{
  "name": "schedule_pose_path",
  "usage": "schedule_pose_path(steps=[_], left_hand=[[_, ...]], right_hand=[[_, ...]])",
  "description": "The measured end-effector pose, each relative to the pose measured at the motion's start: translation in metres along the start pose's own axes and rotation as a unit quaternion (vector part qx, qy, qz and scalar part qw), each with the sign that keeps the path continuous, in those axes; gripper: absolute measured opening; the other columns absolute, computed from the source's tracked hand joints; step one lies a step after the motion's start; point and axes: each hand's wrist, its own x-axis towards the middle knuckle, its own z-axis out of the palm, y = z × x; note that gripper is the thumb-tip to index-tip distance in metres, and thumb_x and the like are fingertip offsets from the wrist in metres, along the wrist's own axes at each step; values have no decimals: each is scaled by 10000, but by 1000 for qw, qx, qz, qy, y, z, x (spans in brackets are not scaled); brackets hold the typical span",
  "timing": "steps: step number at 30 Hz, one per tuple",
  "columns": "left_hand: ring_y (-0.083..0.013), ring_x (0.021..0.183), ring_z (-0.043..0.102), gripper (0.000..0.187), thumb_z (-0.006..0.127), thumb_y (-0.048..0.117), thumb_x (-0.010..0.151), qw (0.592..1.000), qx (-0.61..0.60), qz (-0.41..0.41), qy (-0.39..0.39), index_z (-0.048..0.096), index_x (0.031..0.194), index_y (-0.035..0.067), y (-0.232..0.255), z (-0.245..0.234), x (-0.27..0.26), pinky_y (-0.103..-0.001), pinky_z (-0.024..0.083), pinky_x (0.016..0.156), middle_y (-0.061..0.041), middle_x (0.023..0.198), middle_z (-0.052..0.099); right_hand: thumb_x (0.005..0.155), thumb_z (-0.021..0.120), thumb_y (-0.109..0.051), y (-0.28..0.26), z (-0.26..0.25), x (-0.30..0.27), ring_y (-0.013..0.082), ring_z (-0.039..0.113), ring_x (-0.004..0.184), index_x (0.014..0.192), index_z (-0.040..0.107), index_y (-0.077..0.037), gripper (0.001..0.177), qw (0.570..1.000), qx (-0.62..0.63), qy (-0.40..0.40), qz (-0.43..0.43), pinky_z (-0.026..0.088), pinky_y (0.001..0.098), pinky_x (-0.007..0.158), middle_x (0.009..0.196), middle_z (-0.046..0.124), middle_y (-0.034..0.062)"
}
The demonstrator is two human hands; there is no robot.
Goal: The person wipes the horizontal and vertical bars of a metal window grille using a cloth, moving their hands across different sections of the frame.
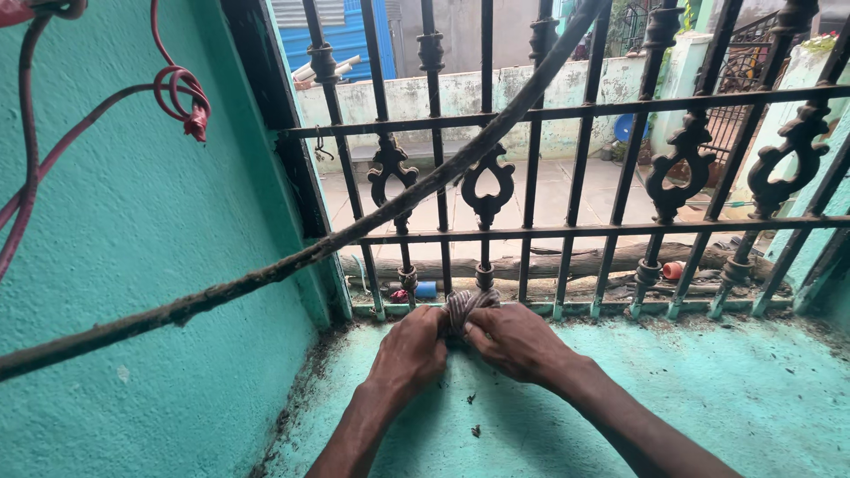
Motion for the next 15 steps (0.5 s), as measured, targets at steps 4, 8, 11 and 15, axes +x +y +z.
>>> schedule_pose_path(steps=[4, 8, 11, 15], left_hand=[[-239, 956, 708, 291, 699, 79, 852, 989, -100, 35, 103, 699, 1138, 29, 2, -20, 3, -378, 610, 863, -125, 1087, 662], [-224, 962, 714, 290, 683, 105, 879, 990, -83, -11, 113, 704, 1168, 102, 0, -23, 1, -360, 624, 821, -91, 1108, 655], [-229, 991, 701, 305, 693, 118, 884, 992, -37, -11, 119, 701, 1189, 125, -3, -11, -1, -378, 594, 877, -84, 1106, 661], [-258, 1023, 671, 326, 703, 105, 887, 993, 23, 21, 115, 664, 1211, 90, -7, 8, 4, -450, 497, 939, -98, 1119, 670]], right_hand=[[1035, 472, -339, -4, -17, -4, 170, 502, 473, 1065, 701, -100, 332, 989, 64, 120, 52, 464, 359, 473, 640, 665, 66], [1006, 487, -328, 1, 1, 1, 175, 595, 650, 1231, 636, -114, 344, 992, -22, 125, -25, 520, 372, 648, 827, 690, 59], [985, 512, -327, 7, 24, 8, 224, 593, 852, 1304, 602, -74, 416, 971, -160, 154, -88, 477, 422, 776, 1012, 666, 111], [975, 528, -338, 13, 36, 19, 215, 578, 1005, 1059, 669, -76, 309, 953, -213, 188, -103, 429, 421, 898, 1038, 635, 74]])
